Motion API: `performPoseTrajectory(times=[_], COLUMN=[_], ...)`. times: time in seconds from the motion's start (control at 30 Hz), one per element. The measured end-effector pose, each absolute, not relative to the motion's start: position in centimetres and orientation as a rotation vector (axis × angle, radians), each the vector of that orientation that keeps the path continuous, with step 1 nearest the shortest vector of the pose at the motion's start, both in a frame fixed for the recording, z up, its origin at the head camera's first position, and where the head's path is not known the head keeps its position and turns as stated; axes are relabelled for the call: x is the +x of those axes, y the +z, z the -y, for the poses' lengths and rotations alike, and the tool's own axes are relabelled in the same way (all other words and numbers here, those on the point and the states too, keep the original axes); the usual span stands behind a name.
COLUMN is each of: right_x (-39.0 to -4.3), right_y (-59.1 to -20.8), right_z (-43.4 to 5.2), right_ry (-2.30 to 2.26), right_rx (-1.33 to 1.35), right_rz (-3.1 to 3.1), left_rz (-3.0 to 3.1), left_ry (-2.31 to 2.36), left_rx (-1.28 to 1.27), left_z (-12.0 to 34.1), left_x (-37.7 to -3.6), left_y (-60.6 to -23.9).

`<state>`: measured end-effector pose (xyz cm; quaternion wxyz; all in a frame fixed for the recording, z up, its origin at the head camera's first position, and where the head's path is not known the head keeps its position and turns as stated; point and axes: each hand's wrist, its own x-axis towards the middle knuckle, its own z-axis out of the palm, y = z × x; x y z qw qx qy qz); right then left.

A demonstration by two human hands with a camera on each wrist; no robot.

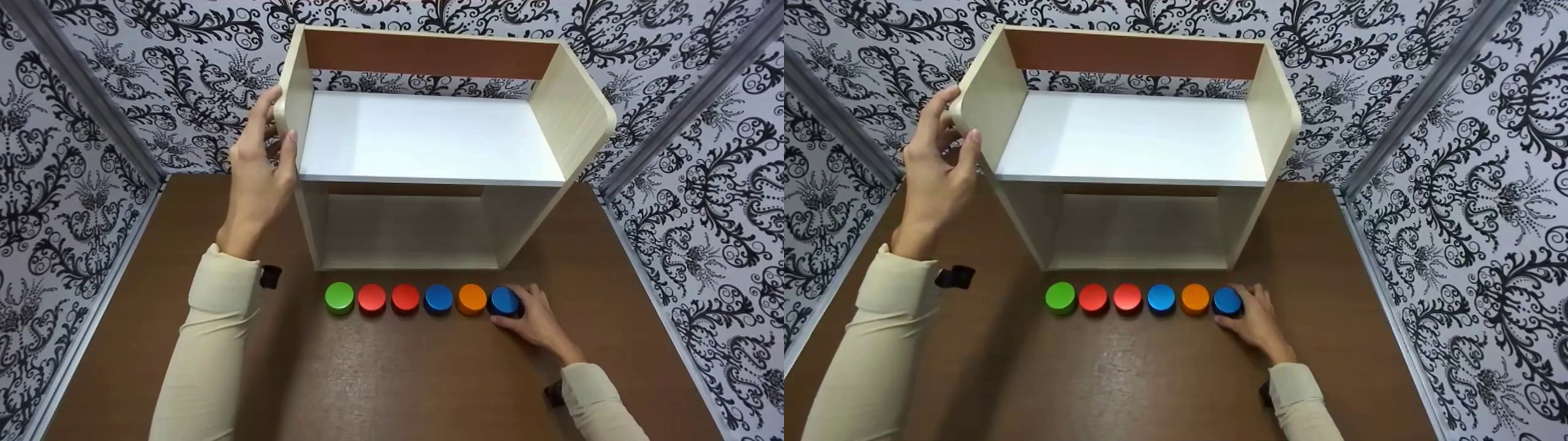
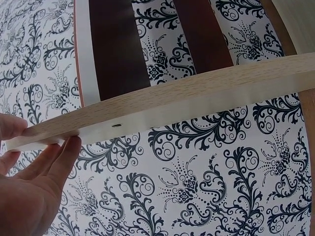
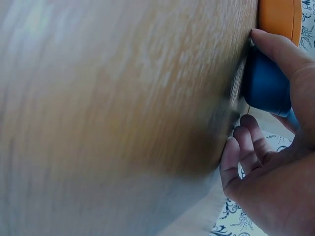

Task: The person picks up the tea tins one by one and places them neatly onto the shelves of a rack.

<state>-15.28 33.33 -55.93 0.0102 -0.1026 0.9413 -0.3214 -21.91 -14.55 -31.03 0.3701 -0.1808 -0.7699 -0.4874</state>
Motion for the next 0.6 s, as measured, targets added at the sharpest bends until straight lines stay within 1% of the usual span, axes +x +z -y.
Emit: performPoseTrajectory(times=[0.3, 0.6], right_x=[-14.9, -14.3], right_y=[-54.9, -52.5], right_z=[-33.8, -33.3], right_ry=[-1.017, -1.027], right_rx=[-0.28, -0.304], right_rz=[-2.888, -2.909], left_rz=[1.955, 1.95], left_ry=[-1.237, -1.211], left_rx=[-0.497, -0.508], left_z=[14.7, 14.7], left_x=[-22.1, -22.1], left_y=[-31.2, -31.1])
